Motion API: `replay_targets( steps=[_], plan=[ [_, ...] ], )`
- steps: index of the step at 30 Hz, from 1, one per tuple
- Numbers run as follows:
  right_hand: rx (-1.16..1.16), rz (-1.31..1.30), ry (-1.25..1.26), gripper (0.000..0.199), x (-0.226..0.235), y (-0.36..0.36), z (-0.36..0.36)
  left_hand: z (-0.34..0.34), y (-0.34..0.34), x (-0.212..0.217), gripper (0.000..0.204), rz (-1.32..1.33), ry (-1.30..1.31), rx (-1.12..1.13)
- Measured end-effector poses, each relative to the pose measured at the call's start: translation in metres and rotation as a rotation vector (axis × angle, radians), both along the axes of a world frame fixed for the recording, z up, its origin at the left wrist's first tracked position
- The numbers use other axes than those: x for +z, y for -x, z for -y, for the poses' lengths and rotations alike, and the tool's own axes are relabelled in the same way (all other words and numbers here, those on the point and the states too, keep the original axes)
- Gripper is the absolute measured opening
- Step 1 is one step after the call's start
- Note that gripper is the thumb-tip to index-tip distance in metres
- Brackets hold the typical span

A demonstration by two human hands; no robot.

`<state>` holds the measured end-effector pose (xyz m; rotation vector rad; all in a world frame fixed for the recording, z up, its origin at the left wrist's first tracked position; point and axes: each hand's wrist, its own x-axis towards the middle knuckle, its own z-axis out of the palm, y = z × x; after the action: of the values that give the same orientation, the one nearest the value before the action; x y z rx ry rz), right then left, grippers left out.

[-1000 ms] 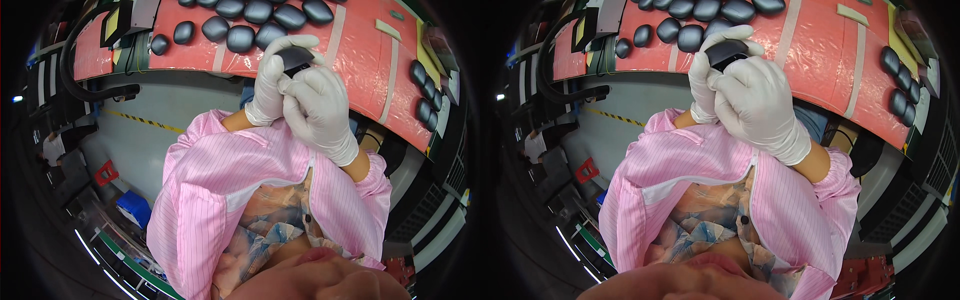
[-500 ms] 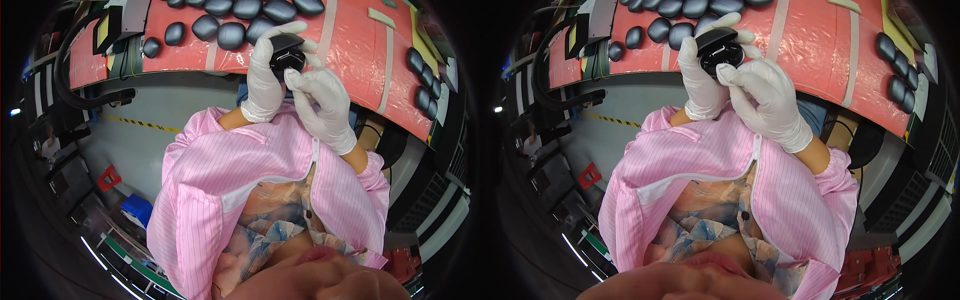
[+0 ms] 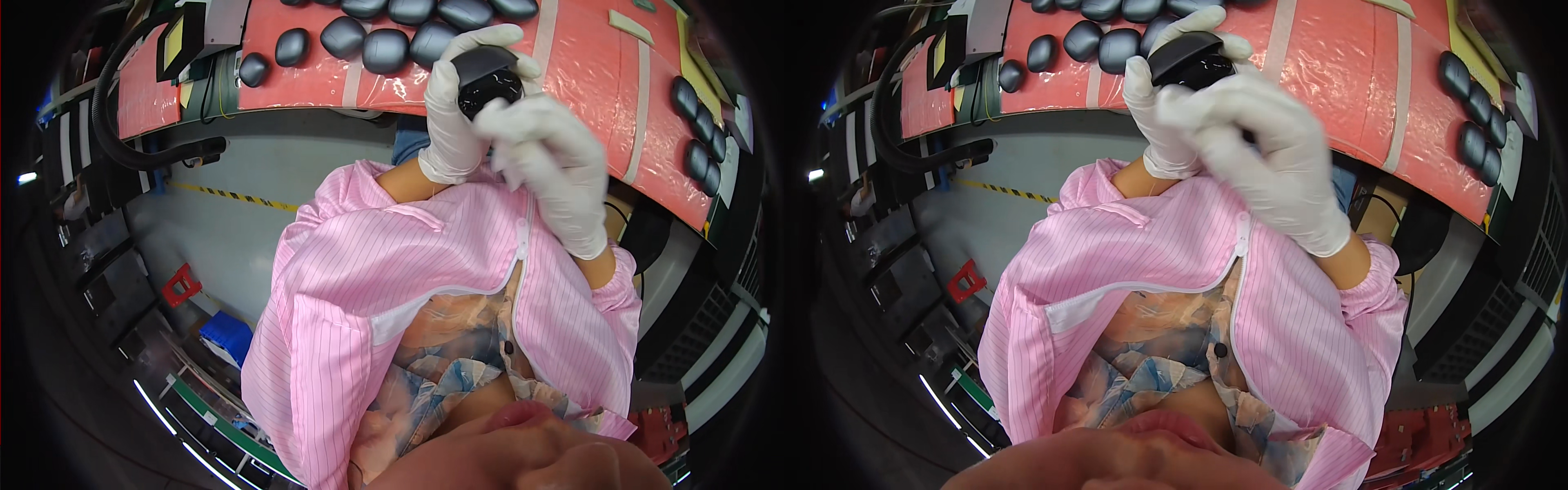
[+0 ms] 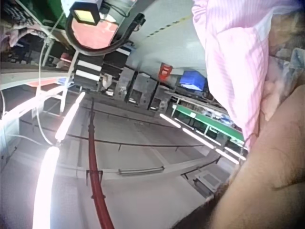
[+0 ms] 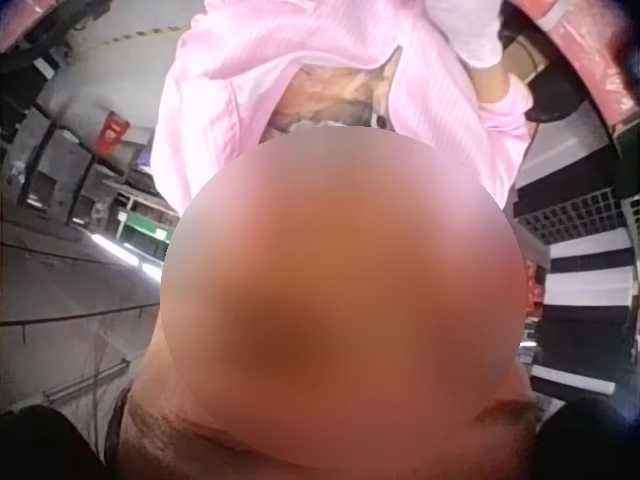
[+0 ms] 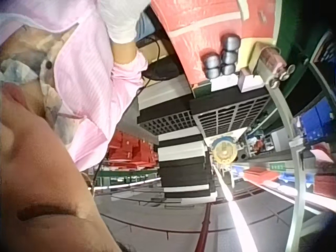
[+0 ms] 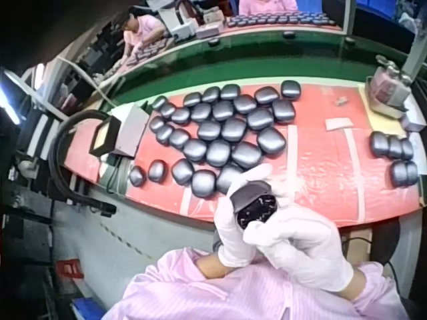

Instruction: Wiping and inspecting small black electronic cases at a factory workstation.

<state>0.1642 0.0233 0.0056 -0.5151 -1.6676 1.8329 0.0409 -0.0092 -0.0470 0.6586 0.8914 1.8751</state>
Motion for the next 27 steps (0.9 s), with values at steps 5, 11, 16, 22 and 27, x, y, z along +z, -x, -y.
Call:
replay_targets(
  steps=[5, 11, 16, 22, 27],
  plan=[
    [-0.464, 0.108, -0.453, 0.014, -0.016, -0.013, -0.02, -0.001, 0.01, 0.001, 0.08, 0.212, -0.02, -0.186],
    [-0.337, 0.529, -1.103, 0.033, -0.01, -0.003, -0.013, -0.002, -0.002, -0.001, 0.067, -0.031, 0.13, 0.044],
    [-0.4, 0.349, -0.93, 0.031, -0.005, -0.009, -0.018, 0.006, 0.009, 0.005, 0.069, -0.104, 0.03, -0.142],
    [-0.142, 0.222, -0.861, 0.027, -0.002, 0.013, -0.009, 0.003, -0.004, 0.007, 0.088, -0.081, 0.075, 0.013],
    [-0.034, 0.159, -0.597, 0.022, 0.001, -0.006, -0.013, 0.003, 0.011, 0.004, 0.079, -0.036, -0.04, -0.134]
  ],
)
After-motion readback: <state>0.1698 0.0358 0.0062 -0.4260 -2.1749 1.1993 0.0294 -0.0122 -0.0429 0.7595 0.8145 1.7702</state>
